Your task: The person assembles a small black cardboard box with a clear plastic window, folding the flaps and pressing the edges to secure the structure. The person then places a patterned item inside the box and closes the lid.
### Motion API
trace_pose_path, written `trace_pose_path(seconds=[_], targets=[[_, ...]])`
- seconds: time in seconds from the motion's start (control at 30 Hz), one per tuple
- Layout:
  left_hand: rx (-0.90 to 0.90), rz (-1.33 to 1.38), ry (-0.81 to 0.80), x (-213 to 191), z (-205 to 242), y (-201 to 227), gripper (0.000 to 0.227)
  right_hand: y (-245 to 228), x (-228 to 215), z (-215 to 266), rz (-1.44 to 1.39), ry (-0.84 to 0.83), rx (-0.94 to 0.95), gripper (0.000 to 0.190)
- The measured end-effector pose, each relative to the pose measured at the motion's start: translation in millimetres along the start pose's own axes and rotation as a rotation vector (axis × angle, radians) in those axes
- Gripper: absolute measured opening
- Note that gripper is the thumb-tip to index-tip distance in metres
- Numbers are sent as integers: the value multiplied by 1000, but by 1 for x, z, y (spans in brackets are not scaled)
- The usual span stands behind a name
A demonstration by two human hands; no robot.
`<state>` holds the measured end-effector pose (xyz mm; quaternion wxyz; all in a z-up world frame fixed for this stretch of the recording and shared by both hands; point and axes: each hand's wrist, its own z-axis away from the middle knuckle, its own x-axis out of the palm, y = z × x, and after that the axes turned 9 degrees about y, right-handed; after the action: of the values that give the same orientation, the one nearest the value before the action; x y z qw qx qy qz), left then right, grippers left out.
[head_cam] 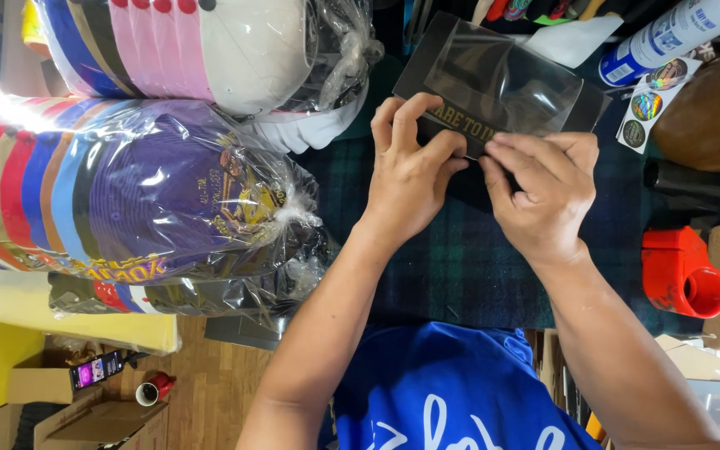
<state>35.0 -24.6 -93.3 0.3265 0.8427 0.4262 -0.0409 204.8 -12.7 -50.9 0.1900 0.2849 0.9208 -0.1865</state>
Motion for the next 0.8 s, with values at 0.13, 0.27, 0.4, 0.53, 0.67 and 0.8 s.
trace_pose_path(seconds=[0.13,0.27,0.4,0.53,0.67,0.8], targets=[[-22,-18,-5,3,6,2,13,-4,-4,-7,-13,26,7,25],[-59,-33,25,7,6,7,17,-4,-8,-4,-140,84,134,27],[0,1,-29,-13,-11,21,22,-5,-14,9,-116,73,364,30],[47,-48,-4,-8,-8,17,19,-11,-25,-7,-120,-72,398,48],[89,-84,12,4,-1,3,21,-5,-16,-8,107,-130,96,25],[109,-93,-29,0,-2,-3,24,-20,-4,-9,121,-72,36,7]])
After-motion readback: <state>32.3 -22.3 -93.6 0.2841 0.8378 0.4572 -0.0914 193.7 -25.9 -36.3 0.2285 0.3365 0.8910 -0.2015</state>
